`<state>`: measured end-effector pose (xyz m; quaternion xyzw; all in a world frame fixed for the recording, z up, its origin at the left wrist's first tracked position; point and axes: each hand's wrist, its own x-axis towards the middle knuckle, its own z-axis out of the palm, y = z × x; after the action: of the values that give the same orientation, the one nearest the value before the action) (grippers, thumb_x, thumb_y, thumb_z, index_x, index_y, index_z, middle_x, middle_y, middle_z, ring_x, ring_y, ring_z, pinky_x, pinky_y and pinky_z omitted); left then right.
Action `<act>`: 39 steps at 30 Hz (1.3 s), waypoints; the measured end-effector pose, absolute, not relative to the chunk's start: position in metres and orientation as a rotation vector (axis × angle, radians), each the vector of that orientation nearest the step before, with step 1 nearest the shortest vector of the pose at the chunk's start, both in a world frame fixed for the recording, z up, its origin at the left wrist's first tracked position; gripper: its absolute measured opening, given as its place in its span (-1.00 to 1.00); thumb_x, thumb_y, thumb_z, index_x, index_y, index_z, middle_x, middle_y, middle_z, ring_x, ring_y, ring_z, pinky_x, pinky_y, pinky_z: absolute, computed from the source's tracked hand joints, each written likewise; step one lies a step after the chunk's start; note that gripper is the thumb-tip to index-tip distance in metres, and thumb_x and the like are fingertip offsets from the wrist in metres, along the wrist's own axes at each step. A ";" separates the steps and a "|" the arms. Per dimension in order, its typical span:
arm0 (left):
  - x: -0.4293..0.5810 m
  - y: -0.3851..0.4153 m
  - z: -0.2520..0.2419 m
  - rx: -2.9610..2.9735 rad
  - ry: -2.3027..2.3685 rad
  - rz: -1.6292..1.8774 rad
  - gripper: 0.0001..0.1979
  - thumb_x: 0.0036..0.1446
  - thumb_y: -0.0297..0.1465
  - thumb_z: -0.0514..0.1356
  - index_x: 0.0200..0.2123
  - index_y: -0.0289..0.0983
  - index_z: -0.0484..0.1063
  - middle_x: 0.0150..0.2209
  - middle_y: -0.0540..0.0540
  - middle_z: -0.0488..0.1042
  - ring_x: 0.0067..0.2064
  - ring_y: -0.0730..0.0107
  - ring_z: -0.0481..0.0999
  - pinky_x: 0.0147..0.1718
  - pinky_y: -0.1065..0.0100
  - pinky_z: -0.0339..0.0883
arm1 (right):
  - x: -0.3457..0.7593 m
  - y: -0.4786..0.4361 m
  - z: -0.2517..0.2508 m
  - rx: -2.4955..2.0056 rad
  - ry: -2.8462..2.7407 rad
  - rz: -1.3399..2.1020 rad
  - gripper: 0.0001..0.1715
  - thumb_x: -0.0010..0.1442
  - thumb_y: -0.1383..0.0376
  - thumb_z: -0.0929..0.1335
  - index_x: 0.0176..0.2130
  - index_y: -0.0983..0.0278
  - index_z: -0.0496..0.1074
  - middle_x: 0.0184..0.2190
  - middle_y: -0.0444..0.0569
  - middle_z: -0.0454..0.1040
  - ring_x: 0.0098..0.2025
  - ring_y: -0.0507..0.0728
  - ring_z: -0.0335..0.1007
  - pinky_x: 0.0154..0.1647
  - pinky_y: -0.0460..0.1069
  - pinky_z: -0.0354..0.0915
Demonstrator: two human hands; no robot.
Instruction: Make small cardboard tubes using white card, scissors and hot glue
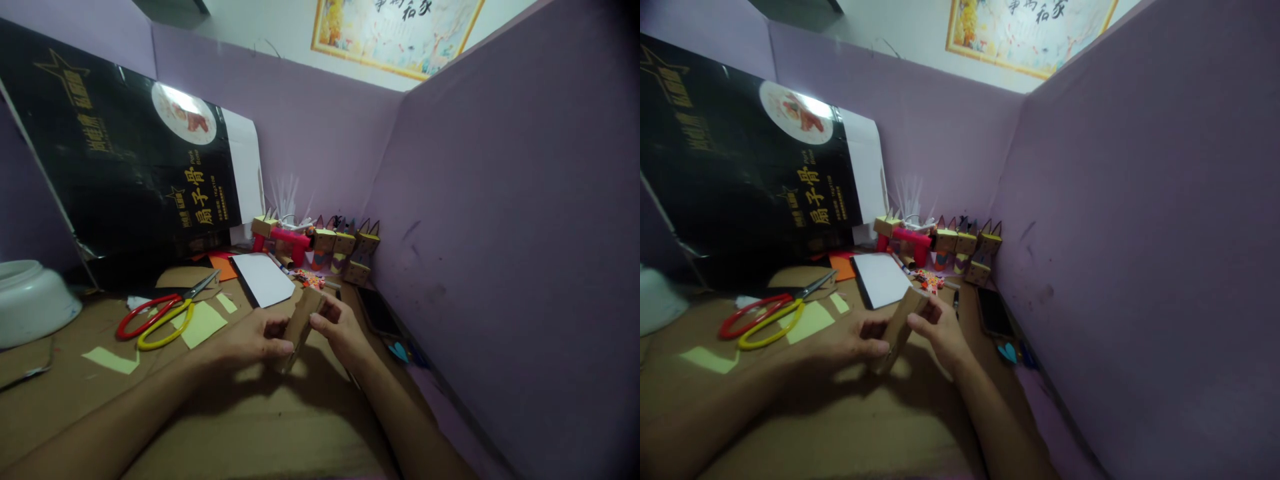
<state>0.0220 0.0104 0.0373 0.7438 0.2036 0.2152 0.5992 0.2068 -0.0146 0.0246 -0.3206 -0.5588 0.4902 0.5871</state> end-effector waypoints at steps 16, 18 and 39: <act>0.034 -0.016 0.039 2.049 1.045 0.613 -0.82 -0.07 -0.32 0.13 -0.51 -0.34 0.43 -0.57 0.02 0.35 -0.49 0.44 0.31 -0.54 0.47 0.11 | 0.197 -0.027 0.031 -0.926 -1.348 1.087 -0.67 -0.25 0.24 0.50 -0.40 0.29 0.48 -0.51 -0.11 0.47 -0.47 0.06 0.34 -0.48 -0.08 0.24; 0.035 -0.016 0.037 2.035 1.044 0.645 -0.82 -0.07 -0.33 0.13 -0.51 -0.34 0.44 -0.57 0.01 0.37 -0.49 0.43 0.32 -0.54 0.47 0.12 | 0.196 -0.027 0.031 -0.912 -1.359 1.050 -0.74 -0.22 0.26 0.48 -0.42 0.29 0.49 -0.54 -0.12 0.46 -0.50 0.04 0.32 -0.49 -0.09 0.23; 0.044 -0.024 0.022 1.961 0.952 0.846 -0.80 -0.06 -0.37 0.10 -0.65 -0.29 0.21 -0.64 0.07 0.08 -0.57 0.53 0.11 -0.62 0.47 -0.02 | 0.189 -0.036 0.029 -0.946 -1.263 0.910 -0.89 -0.27 0.35 0.45 -0.58 0.28 0.45 -0.69 -0.17 0.37 -0.63 0.00 0.19 -0.60 -0.10 0.17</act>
<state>0.0441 -0.0239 0.0217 0.7720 0.3746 0.3330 0.3909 0.1889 -0.0363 0.0288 -0.4103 -0.5478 0.3946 0.6131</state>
